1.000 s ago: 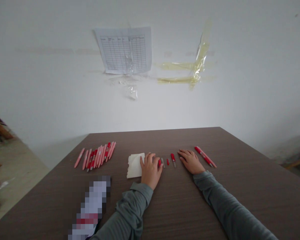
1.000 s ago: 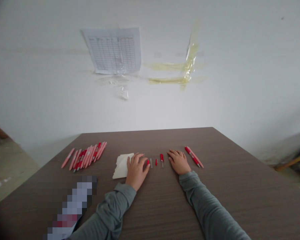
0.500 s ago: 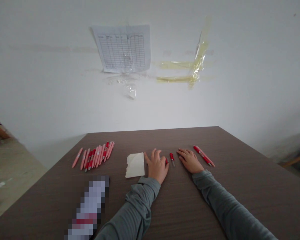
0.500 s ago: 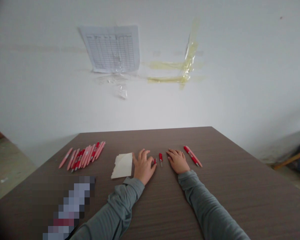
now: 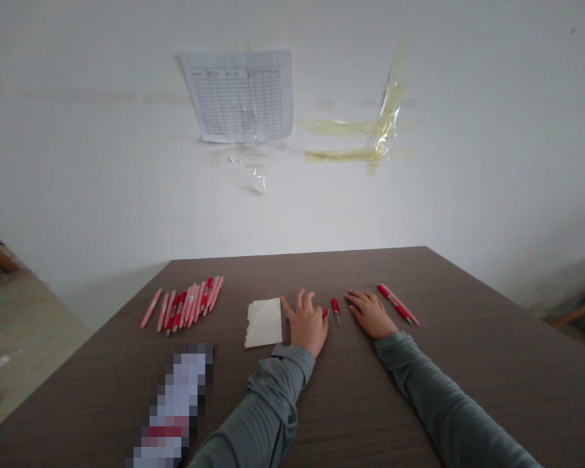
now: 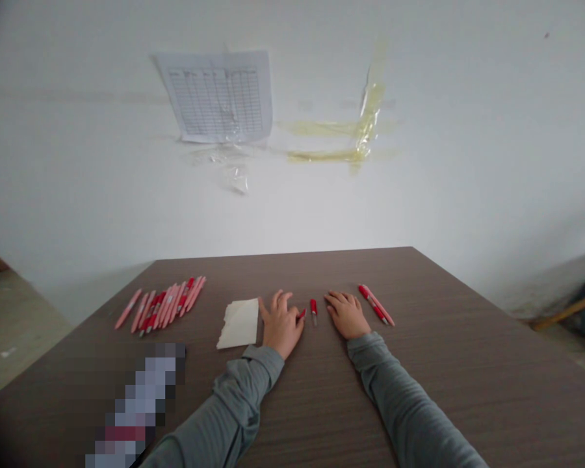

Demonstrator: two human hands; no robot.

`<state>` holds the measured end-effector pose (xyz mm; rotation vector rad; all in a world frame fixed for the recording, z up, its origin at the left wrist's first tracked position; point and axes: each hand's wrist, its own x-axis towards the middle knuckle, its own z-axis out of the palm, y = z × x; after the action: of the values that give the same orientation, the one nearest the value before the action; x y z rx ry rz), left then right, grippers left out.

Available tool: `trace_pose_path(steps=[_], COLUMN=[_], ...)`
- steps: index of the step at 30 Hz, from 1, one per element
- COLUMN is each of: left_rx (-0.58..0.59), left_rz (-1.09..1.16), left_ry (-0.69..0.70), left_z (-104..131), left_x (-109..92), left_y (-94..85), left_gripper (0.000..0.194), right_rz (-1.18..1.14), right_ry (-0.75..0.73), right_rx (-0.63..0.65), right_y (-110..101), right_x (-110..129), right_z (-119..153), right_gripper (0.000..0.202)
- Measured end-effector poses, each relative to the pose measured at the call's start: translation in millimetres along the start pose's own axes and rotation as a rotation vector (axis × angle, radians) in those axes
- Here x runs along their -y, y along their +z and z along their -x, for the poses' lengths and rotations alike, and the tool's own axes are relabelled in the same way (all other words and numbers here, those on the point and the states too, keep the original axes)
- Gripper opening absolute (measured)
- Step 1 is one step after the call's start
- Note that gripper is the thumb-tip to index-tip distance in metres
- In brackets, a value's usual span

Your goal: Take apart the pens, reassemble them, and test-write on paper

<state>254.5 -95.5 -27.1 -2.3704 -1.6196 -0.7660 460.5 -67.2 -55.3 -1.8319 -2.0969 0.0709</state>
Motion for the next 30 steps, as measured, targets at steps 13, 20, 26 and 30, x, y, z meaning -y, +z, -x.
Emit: trace_pose_path(steps=[13,20,26,30], left_rx=[-0.064,-0.138,-0.152,-0.151], left_rz=[0.056,0.044,0.042,0.039], left_ry=[-0.078,-0.149,-0.156,-0.170], left_z=[-1.2,2.8,8.9,13.3], left_x=[-1.4,5.1,10.0,13.0], left_y=[-3.6,-11.5,-18.4,-23.5], left_gripper=[0.017,0.013,0.013,0.012], right_rz=[-0.060,-0.072,-0.018,0.002], right_ry=[-0.033,-0.229,-0.257,-0.193], right_rx=[-0.114,-0.255,-0.281,-0.311], right_y=[-2.4,-18.1,-21.5,-20.0], right_x=[4.9,37.8,60.2,63.7], right_z=[-0.6,8.4,13.4,12.1], right_gripper=[0.036,0.022,0.018,0.017])
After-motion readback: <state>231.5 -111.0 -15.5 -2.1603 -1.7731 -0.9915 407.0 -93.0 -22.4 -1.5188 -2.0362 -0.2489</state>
